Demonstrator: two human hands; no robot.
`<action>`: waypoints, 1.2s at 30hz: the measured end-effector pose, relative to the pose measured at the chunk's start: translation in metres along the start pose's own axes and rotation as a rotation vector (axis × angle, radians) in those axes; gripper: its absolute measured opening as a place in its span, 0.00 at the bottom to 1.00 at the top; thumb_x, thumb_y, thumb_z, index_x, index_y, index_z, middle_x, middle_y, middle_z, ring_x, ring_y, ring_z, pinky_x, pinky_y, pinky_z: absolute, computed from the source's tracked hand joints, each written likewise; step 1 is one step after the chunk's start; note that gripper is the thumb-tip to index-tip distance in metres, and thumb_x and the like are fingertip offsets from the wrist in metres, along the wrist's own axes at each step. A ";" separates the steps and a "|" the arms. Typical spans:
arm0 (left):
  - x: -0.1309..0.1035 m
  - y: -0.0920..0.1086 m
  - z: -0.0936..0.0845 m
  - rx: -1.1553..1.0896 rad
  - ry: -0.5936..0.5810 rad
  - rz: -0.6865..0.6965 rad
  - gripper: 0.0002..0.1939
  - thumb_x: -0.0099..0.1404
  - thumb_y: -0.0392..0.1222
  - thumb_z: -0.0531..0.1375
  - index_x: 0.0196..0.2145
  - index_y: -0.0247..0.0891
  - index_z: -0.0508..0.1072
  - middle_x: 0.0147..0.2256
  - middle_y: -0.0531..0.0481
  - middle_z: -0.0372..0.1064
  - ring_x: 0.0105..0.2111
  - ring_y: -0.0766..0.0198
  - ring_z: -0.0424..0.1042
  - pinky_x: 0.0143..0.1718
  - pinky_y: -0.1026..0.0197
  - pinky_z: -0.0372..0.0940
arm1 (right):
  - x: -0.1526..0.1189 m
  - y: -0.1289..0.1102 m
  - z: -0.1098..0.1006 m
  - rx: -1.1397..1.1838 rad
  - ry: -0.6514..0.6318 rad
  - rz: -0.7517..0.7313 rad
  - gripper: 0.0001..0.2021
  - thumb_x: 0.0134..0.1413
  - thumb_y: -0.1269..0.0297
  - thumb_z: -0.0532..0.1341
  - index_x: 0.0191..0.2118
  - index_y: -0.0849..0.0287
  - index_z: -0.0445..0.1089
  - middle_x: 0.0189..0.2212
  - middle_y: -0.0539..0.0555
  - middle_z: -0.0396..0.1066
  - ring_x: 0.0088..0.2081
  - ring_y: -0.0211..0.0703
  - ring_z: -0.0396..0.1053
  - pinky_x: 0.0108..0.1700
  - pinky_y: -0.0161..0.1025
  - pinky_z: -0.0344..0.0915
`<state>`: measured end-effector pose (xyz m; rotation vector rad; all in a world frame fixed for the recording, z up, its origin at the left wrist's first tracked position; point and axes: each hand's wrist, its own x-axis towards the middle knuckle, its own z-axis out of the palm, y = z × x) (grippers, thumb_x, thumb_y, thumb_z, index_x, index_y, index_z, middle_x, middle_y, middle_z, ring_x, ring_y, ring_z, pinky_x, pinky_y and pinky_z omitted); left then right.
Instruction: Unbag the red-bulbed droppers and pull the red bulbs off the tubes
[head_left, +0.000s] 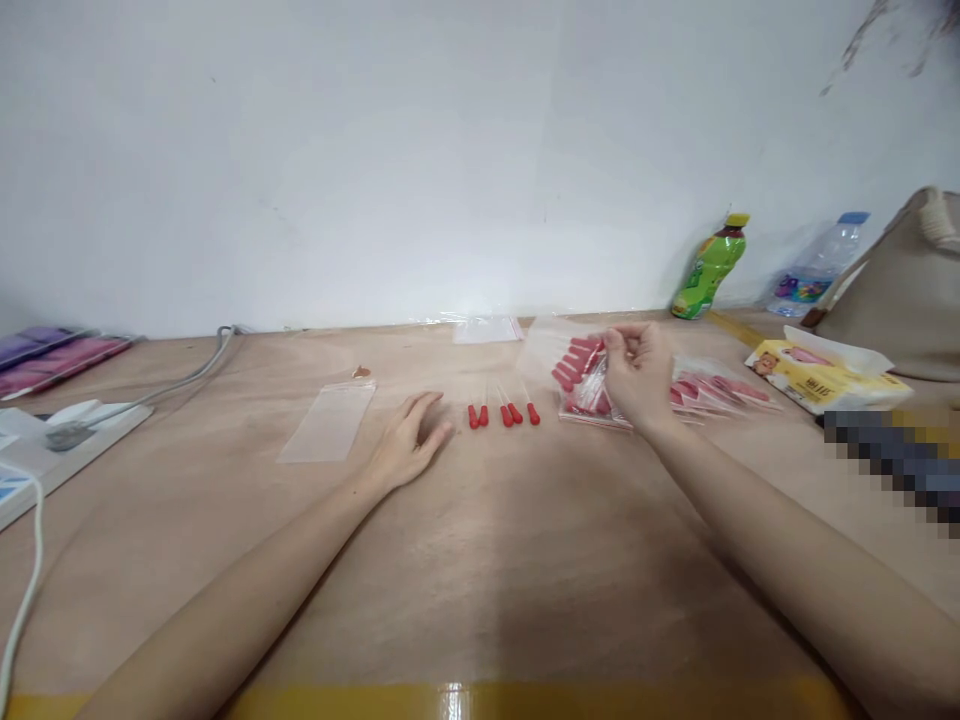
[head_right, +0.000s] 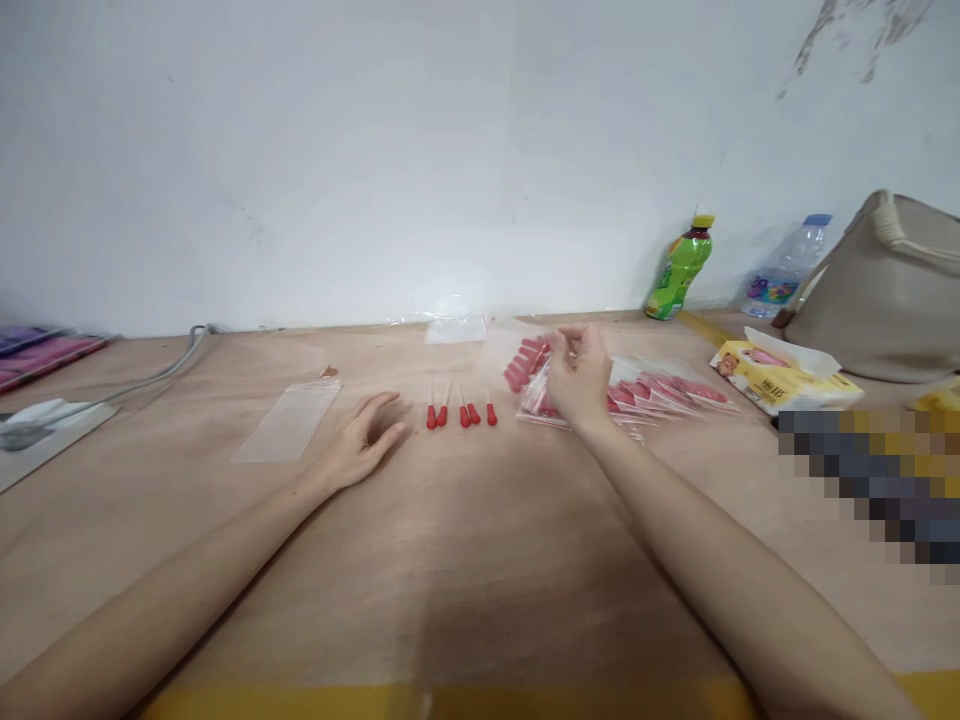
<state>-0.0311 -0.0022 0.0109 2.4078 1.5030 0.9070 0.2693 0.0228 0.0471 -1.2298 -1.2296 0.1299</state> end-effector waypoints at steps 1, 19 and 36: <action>0.000 0.002 -0.001 -0.054 0.023 -0.047 0.23 0.64 0.50 0.49 0.54 0.39 0.57 0.53 0.44 0.58 0.52 0.58 0.61 0.52 0.55 0.59 | -0.009 -0.002 0.007 0.125 -0.075 0.088 0.15 0.49 0.49 0.53 0.32 0.57 0.58 0.26 0.52 0.66 0.29 0.41 0.66 0.29 0.37 0.60; -0.018 0.042 -0.005 -0.242 -0.387 0.352 0.23 0.62 0.45 0.53 0.55 0.42 0.60 0.53 0.47 0.61 0.53 0.60 0.62 0.54 0.56 0.58 | -0.101 -0.008 0.025 0.190 -0.675 0.054 0.08 0.49 0.65 0.57 0.37 0.58 0.63 0.34 0.53 0.67 0.35 0.39 0.66 0.37 0.39 0.64; -0.011 0.057 0.007 -0.253 -0.412 0.396 0.19 0.61 0.42 0.56 0.50 0.40 0.66 0.52 0.44 0.61 0.51 0.59 0.63 0.52 0.56 0.59 | -0.094 -0.011 -0.004 -0.021 -0.875 -0.499 0.03 0.48 0.66 0.62 0.32 0.54 0.71 0.29 0.50 0.66 0.35 0.40 0.62 0.38 0.39 0.57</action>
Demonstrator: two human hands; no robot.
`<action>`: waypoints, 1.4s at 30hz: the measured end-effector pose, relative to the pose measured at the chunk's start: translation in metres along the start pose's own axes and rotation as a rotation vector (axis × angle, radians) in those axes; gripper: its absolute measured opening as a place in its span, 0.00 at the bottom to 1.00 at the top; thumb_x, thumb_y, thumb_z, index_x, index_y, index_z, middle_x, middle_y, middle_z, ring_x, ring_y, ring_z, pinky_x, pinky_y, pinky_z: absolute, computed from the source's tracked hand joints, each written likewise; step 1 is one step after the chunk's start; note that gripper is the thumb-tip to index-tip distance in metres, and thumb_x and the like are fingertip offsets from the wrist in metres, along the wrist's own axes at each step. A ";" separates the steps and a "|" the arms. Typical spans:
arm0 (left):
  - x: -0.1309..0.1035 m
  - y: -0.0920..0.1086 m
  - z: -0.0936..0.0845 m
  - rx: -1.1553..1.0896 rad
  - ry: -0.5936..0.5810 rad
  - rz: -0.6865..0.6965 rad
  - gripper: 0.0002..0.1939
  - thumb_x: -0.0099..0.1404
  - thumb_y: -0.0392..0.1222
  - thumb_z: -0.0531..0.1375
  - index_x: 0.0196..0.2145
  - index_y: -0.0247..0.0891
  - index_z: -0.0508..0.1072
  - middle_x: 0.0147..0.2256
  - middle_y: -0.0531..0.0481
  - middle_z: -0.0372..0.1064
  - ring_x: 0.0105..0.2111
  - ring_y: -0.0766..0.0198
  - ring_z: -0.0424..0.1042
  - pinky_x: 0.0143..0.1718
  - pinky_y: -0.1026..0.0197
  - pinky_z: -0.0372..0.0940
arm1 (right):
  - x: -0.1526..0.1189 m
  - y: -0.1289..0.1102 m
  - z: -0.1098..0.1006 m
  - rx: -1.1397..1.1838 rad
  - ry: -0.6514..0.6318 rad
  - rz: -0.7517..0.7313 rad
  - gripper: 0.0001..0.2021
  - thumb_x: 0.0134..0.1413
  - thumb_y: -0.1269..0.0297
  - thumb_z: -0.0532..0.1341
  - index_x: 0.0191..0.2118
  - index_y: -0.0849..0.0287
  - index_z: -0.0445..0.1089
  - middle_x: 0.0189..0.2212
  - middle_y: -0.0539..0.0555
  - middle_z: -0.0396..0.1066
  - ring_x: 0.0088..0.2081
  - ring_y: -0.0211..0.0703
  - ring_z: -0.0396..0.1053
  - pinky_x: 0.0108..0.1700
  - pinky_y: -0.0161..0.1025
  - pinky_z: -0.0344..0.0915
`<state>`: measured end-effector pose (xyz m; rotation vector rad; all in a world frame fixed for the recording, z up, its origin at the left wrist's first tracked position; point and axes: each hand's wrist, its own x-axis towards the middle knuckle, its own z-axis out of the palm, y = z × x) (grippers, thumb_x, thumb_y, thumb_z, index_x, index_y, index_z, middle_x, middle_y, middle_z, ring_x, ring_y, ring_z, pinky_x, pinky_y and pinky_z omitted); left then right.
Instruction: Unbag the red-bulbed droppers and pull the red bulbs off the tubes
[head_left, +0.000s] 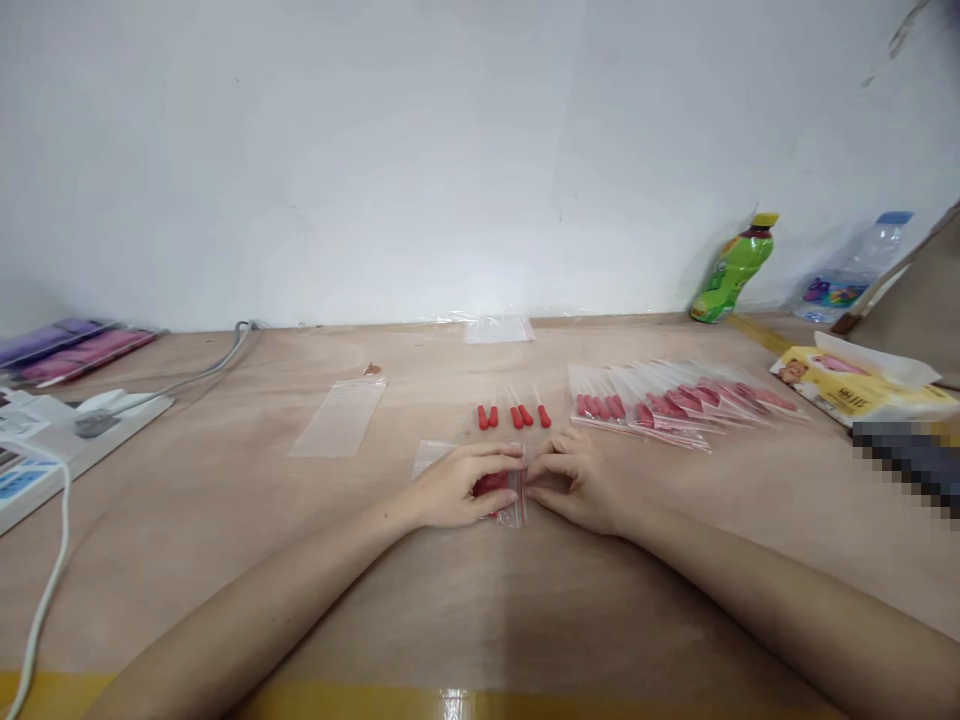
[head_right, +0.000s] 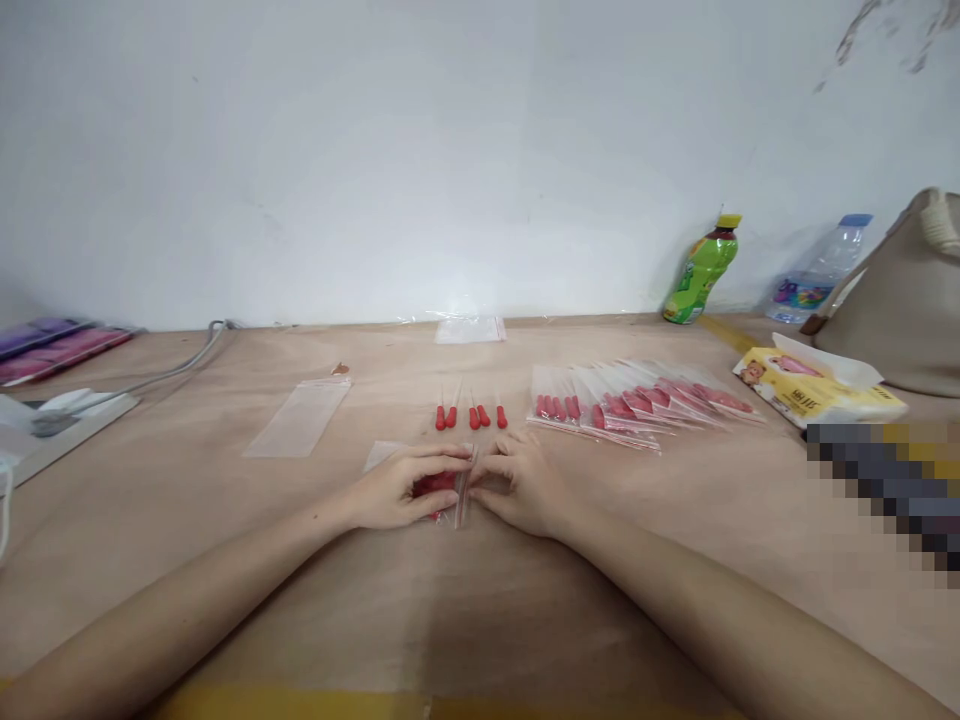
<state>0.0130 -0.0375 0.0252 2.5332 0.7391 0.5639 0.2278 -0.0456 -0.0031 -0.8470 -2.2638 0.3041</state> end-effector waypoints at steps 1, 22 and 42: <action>-0.002 -0.002 0.001 -0.001 0.006 -0.010 0.18 0.61 0.41 0.55 0.50 0.40 0.66 0.52 0.44 0.61 0.51 0.59 0.63 0.51 0.56 0.60 | 0.000 0.000 0.001 -0.005 0.003 -0.025 0.03 0.49 0.66 0.62 0.32 0.54 0.71 0.30 0.51 0.66 0.35 0.39 0.62 0.38 0.39 0.56; -0.002 -0.010 -0.014 0.274 -0.018 0.050 0.11 0.65 0.37 0.50 0.36 0.38 0.73 0.44 0.48 0.67 0.39 0.66 0.69 0.41 0.65 0.63 | 0.022 0.002 0.012 -0.360 0.051 -0.351 0.07 0.55 0.69 0.54 0.30 0.57 0.69 0.27 0.50 0.66 0.33 0.39 0.58 0.38 0.40 0.49; -0.008 -0.014 -0.033 0.299 0.033 0.165 0.13 0.66 0.33 0.44 0.37 0.36 0.68 0.41 0.45 0.69 0.51 0.59 0.61 0.51 0.56 0.58 | 0.025 0.002 0.000 -0.345 -0.101 -0.373 0.07 0.56 0.71 0.51 0.32 0.57 0.66 0.36 0.49 0.70 0.40 0.40 0.60 0.43 0.42 0.49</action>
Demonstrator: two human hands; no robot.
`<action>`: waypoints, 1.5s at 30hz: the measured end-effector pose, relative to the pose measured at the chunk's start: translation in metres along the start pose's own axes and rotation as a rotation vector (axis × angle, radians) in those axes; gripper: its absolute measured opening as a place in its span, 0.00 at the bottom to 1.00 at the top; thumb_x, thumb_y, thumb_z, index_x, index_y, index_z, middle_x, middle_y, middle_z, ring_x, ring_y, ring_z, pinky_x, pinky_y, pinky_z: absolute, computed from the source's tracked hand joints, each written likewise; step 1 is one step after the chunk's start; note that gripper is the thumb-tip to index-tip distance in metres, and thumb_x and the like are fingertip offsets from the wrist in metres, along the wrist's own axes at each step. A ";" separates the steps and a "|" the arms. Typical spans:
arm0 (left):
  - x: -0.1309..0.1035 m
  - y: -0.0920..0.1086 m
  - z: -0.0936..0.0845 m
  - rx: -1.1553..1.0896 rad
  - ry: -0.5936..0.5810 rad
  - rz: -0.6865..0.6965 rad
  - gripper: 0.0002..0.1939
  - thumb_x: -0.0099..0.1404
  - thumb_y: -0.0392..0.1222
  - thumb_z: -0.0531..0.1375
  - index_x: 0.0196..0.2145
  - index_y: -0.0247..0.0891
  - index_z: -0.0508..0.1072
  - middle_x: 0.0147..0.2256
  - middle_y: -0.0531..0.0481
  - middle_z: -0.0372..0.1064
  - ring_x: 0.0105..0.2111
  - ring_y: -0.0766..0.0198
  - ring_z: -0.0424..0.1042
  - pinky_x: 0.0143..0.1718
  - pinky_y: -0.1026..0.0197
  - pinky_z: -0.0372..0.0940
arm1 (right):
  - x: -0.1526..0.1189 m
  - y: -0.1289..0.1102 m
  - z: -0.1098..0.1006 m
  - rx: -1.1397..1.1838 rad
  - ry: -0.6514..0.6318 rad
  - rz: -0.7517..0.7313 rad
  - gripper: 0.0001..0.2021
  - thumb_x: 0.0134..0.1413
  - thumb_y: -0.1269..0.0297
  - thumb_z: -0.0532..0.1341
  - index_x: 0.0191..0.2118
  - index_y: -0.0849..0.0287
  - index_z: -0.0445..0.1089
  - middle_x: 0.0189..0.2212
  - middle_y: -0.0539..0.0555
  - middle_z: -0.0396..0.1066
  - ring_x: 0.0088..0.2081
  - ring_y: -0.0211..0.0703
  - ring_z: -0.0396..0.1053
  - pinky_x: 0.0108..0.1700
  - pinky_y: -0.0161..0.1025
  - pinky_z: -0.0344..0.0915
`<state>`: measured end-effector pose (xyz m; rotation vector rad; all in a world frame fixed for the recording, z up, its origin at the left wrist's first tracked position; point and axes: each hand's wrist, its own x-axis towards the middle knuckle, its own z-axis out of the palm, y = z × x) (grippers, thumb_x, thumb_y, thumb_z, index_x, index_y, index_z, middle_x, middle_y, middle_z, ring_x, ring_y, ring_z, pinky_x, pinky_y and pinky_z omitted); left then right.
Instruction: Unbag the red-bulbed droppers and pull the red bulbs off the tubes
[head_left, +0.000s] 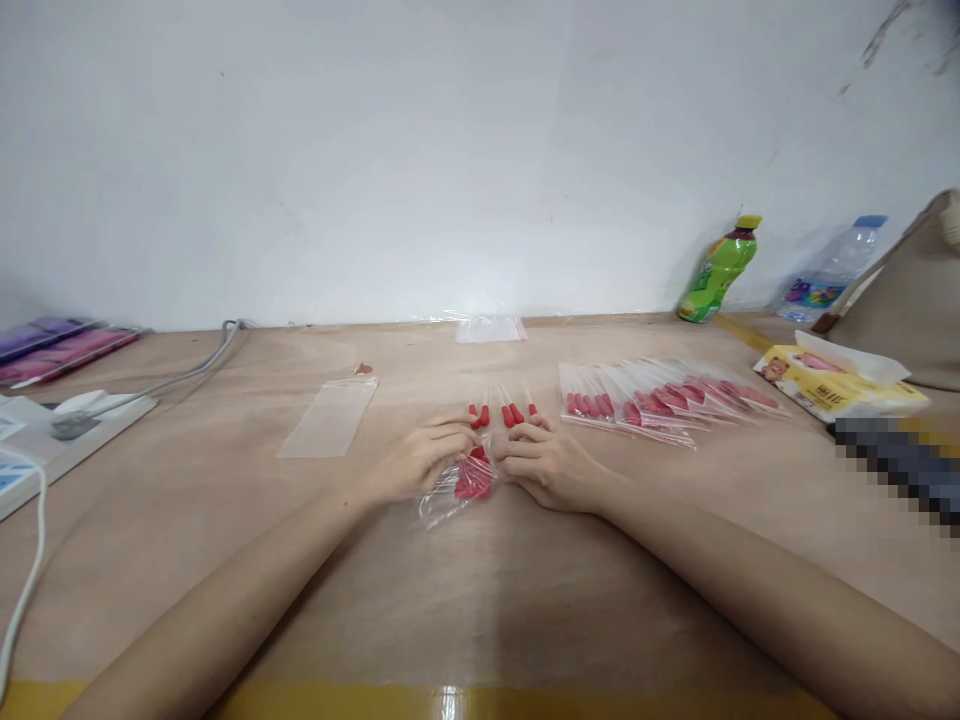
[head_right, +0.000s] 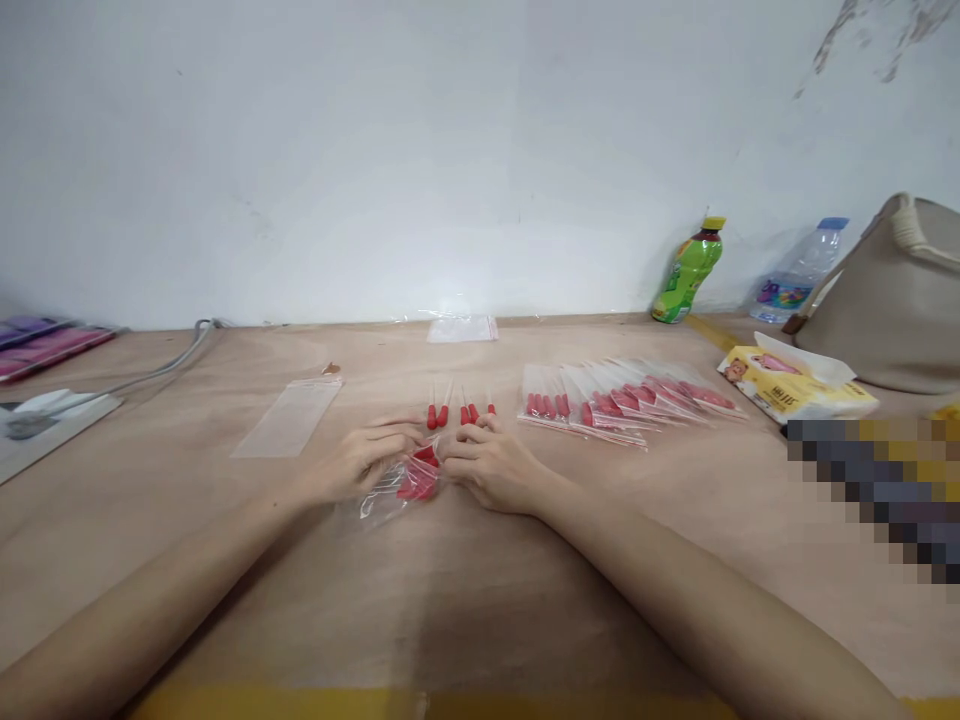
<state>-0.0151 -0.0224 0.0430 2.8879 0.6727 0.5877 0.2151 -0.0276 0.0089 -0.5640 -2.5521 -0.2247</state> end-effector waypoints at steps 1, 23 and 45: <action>-0.001 0.000 -0.004 -0.020 -0.022 0.021 0.12 0.66 0.33 0.45 0.38 0.36 0.67 0.43 0.45 0.68 0.54 0.59 0.57 0.54 0.54 0.55 | -0.002 0.001 -0.003 0.024 -0.028 0.037 0.06 0.55 0.70 0.53 0.32 0.57 0.66 0.36 0.50 0.70 0.41 0.41 0.61 0.43 0.42 0.50; 0.001 0.010 0.000 -0.683 -0.113 -0.883 0.16 0.63 0.50 0.50 0.29 0.33 0.67 0.23 0.52 0.67 0.20 0.68 0.67 0.24 0.64 0.64 | -0.008 -0.011 -0.012 0.272 -0.046 0.488 0.15 0.48 0.51 0.60 0.36 0.57 0.69 0.34 0.53 0.69 0.37 0.42 0.64 0.41 0.42 0.55; 0.003 0.011 0.012 -0.886 -0.129 -0.565 0.21 0.60 0.48 0.57 0.47 0.33 0.67 0.38 0.45 0.70 0.37 0.62 0.69 0.38 0.61 0.64 | -0.017 0.008 -0.007 0.422 -0.181 0.333 0.19 0.50 0.51 0.60 0.45 0.55 0.68 0.33 0.53 0.64 0.38 0.42 0.59 0.40 0.39 0.57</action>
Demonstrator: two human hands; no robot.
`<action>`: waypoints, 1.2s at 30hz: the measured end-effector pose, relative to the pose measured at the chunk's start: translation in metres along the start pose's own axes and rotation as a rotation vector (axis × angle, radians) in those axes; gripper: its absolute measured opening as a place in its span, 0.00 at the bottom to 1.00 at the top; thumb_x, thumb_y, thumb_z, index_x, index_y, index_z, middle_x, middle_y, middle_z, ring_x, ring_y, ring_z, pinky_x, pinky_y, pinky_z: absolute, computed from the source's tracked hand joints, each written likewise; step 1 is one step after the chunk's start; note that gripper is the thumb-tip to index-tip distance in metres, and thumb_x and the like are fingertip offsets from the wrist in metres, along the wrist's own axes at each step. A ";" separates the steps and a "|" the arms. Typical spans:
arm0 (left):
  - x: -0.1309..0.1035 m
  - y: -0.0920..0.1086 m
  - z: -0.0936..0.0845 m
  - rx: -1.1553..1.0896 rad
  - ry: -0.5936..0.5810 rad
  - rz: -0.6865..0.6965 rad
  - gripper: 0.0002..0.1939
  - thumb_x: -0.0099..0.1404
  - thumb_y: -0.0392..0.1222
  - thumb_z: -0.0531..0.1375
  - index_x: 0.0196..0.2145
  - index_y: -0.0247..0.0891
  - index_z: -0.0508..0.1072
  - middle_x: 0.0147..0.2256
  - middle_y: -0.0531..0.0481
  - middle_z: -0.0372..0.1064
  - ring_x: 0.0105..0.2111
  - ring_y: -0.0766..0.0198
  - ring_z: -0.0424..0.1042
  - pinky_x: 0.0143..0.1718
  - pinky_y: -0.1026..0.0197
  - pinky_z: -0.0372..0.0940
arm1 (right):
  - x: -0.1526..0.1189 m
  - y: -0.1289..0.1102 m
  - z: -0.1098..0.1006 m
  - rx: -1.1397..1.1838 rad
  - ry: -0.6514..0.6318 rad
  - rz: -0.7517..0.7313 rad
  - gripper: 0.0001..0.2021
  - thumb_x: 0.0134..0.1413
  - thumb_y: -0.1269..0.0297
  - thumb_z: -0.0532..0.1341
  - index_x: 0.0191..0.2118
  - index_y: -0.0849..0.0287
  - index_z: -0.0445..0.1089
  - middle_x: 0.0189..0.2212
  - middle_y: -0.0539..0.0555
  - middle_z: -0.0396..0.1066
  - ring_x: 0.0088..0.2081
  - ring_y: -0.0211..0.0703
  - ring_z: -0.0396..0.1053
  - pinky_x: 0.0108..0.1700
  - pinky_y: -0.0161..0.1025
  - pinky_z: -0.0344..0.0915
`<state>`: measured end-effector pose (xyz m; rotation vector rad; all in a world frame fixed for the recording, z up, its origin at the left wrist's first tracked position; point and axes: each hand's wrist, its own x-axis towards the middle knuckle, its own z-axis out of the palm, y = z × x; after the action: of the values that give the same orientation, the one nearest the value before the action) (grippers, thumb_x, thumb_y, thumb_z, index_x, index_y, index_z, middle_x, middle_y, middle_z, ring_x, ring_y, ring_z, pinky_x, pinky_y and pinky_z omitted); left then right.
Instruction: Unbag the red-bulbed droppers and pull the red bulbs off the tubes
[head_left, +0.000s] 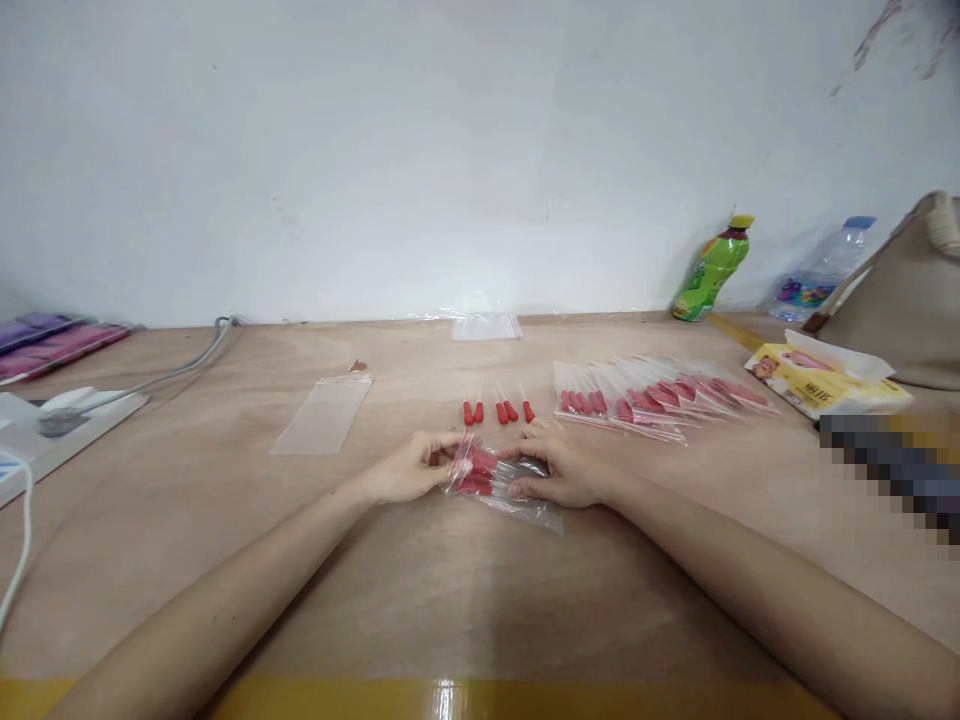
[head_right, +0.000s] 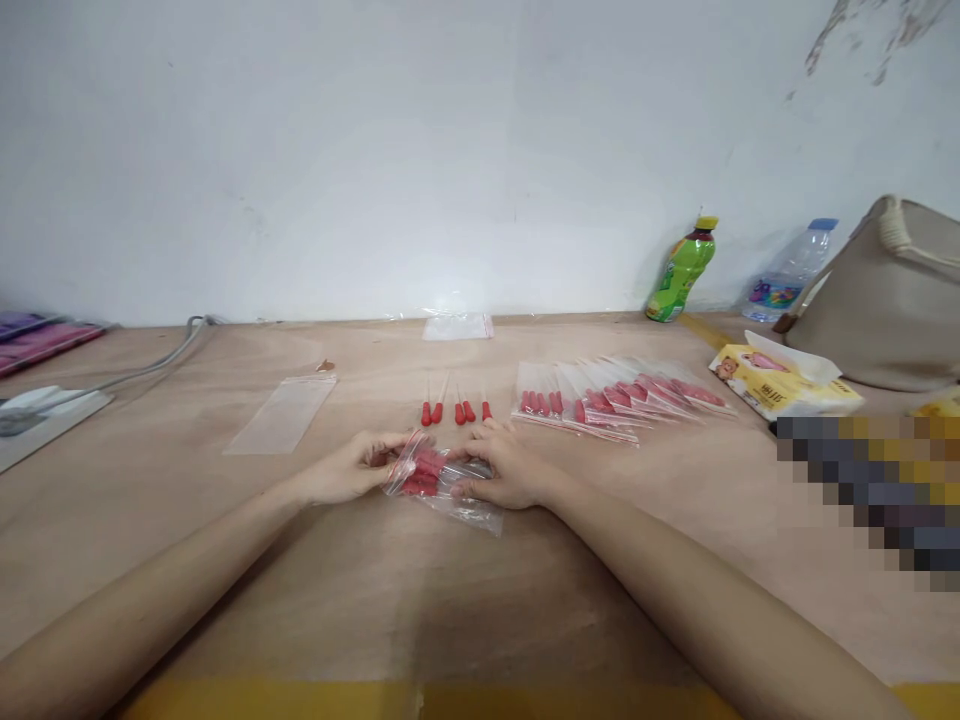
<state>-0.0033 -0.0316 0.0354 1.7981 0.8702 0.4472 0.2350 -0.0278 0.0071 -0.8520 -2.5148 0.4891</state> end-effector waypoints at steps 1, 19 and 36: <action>0.000 -0.001 0.001 0.010 0.001 0.002 0.21 0.59 0.49 0.57 0.46 0.32 0.68 0.37 0.45 0.70 0.35 0.63 0.69 0.37 0.62 0.64 | 0.000 0.000 0.000 -0.003 0.003 -0.010 0.18 0.50 0.52 0.59 0.45 0.55 0.68 0.33 0.53 0.64 0.38 0.42 0.59 0.40 0.40 0.57; 0.007 -0.015 0.021 -0.093 0.232 0.081 0.16 0.59 0.45 0.58 0.41 0.31 0.64 0.37 0.43 0.68 0.34 0.64 0.70 0.36 0.60 0.66 | -0.009 -0.005 0.016 -0.107 0.228 -0.040 0.13 0.58 0.61 0.53 0.44 0.58 0.70 0.33 0.55 0.67 0.35 0.39 0.63 0.37 0.37 0.60; 0.000 -0.010 0.023 -0.124 0.206 0.141 0.15 0.56 0.37 0.61 0.42 0.33 0.65 0.41 0.45 0.64 0.41 0.62 0.69 0.44 0.57 0.65 | -0.006 -0.012 0.009 0.004 0.134 -0.060 0.15 0.57 0.65 0.53 0.49 0.59 0.67 0.36 0.56 0.66 0.38 0.40 0.63 0.41 0.38 0.63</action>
<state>0.0084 -0.0447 0.0175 1.7261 0.8389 0.7723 0.2291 -0.0420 0.0037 -0.7788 -2.4083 0.4039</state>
